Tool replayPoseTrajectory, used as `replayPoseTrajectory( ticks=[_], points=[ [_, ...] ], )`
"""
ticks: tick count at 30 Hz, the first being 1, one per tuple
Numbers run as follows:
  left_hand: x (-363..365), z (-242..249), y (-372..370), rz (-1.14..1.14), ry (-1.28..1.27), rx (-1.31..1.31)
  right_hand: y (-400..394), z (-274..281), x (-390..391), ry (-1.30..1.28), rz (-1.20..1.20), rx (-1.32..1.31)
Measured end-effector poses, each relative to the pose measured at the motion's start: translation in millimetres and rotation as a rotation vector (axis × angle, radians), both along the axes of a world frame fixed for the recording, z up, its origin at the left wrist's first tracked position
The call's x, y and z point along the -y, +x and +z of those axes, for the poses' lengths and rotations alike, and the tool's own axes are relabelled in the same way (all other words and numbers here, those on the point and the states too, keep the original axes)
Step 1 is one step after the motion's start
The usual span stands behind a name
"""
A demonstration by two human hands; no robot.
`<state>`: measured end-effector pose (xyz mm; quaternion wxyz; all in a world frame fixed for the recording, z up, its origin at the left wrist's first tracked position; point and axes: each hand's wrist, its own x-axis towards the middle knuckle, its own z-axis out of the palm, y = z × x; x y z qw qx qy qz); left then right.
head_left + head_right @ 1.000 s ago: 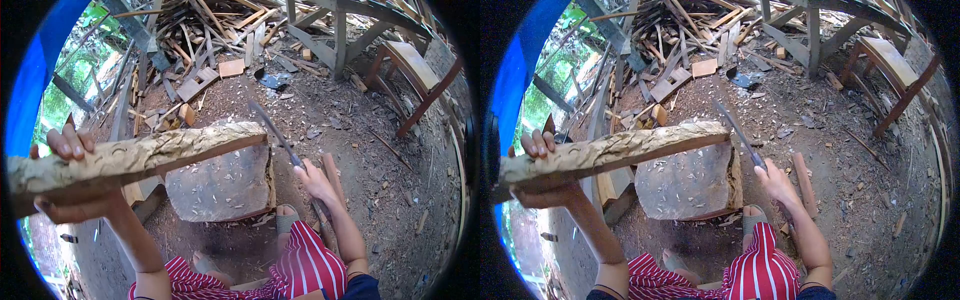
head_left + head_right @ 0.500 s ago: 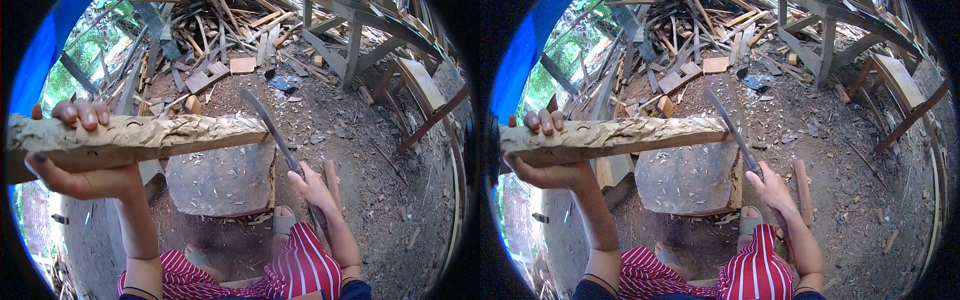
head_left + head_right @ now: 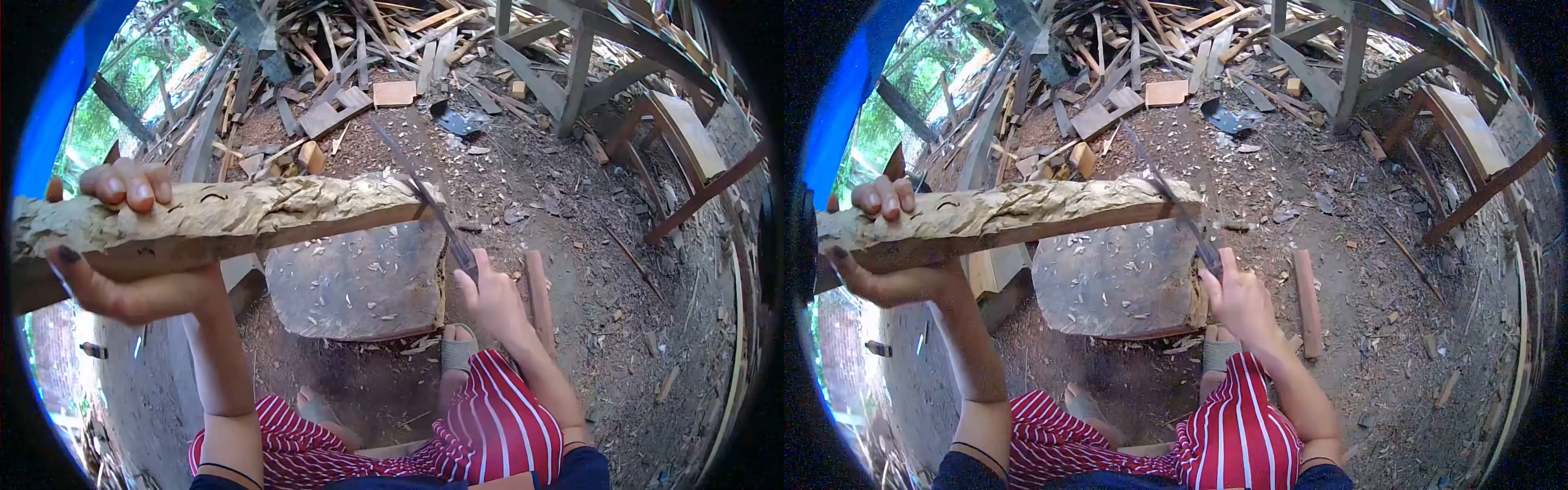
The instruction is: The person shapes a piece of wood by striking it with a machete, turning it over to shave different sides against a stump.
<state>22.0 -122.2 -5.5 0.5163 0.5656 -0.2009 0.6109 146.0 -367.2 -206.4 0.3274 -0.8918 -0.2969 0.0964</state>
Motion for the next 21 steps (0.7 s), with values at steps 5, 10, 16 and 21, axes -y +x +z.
replayPoseTrajectory(
  ticks=[5,10,16,21],
  points=[
    [-11,-2,-3,-0.016,0.036,-0.009,9,25,12,0.111,0.039,-0.337],
    [-13,1,-5,-0.063,0.025,-0.037,5,109,13,0.462,0.11,-0.103],
    [-10,6,-6,-0.172,0.141,-0.07,11,39,5,0.331,0.046,0.023],
    [-10,-7,-7,-0.072,0.043,-0.006,18,-4,8,0.079,0.054,-0.225]
  ],
)
